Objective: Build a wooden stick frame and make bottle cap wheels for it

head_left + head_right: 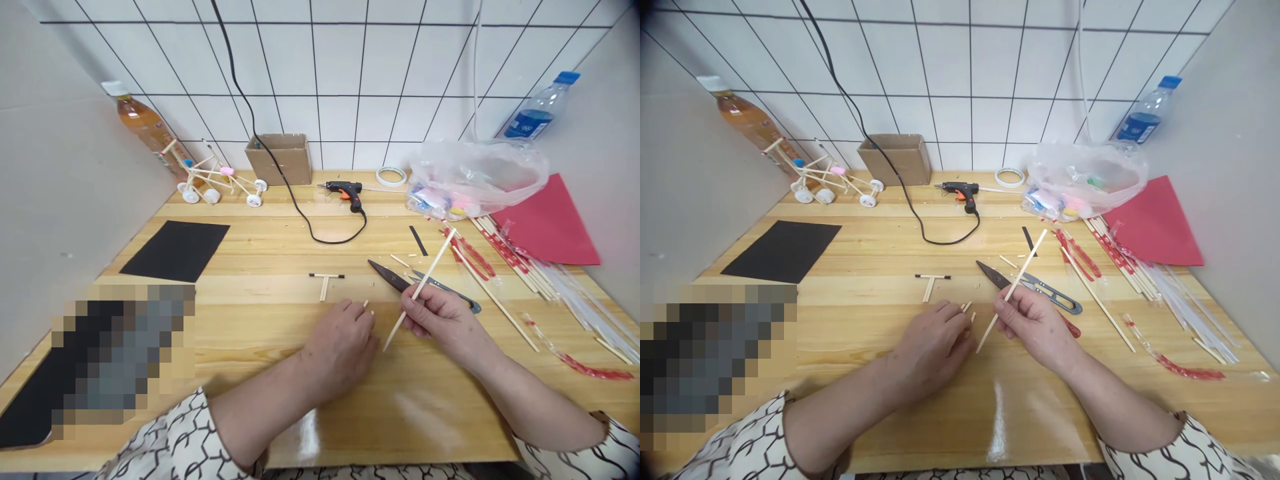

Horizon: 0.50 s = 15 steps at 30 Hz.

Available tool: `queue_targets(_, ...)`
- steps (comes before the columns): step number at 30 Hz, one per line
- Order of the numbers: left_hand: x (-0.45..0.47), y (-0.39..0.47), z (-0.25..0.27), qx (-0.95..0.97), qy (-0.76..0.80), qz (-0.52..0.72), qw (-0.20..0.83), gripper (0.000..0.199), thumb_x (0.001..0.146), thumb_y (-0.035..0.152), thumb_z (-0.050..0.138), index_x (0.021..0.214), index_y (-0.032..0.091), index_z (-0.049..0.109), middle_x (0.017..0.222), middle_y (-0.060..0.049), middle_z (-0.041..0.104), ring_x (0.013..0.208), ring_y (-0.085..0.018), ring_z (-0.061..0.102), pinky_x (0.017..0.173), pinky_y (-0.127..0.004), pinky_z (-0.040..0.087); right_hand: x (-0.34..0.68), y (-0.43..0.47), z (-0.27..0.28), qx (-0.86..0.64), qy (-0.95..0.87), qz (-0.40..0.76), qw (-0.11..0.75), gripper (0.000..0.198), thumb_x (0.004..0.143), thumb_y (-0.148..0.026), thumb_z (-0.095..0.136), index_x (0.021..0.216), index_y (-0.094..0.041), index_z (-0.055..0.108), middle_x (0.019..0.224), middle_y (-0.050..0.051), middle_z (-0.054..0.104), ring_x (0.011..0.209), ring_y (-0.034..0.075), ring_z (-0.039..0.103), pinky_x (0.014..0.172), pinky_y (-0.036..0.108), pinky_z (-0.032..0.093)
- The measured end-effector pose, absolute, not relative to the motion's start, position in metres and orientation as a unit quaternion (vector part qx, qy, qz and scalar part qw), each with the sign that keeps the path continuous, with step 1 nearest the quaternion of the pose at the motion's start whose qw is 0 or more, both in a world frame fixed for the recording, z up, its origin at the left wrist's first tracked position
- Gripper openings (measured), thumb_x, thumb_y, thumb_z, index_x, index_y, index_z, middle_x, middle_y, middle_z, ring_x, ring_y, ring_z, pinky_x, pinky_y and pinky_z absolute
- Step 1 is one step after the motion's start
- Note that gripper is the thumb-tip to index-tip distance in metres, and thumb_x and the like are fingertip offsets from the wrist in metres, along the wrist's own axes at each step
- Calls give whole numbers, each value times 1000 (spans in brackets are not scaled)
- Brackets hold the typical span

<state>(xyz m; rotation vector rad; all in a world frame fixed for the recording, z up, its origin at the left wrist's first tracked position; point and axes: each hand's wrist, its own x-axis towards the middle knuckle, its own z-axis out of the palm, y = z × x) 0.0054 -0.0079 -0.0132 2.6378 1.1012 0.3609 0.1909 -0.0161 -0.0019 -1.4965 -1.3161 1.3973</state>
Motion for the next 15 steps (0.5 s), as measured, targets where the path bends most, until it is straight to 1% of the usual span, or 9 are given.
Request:
queue_targets(4,6,-8,-9,904,400,95,117,16,81,17,49,69,14,60,74,-8,62,71,-21,54,62,-32,44,190,-16,0,-582,-511,538,335,37,76,-56,57,76,-19,53,57,-3,56,47,9,48,47,22,37)
queue_targets(9,9,-9,-7,926,362,46,93,19,79,10,45,68,12,61,70,-9,62,70,-23,56,62,-33,45,188,-16,0,-585,-506,541,329,37,76,-56,57,77,-19,53,57,-3,57,48,9,48,47,22,37)
queue_targets(12,12,-12,-9,933,350,13,84,20,79,9,44,71,11,62,71,-11,62,72,-24,57,63,-35,46,188,-16,0,-584,-499,546,335,37,75,-55,58,77,-19,54,57,-3,57,48,8,48,47,21,37)
queue_targets(15,13,-14,-9,924,371,1,97,19,81,10,43,74,11,61,75,-12,63,75,-25,58,65,-36,46,189,-16,-2,-583,-491,550,341,36,76,-54,59,77,-18,54,57,-3,57,48,8,48,47,21,36)
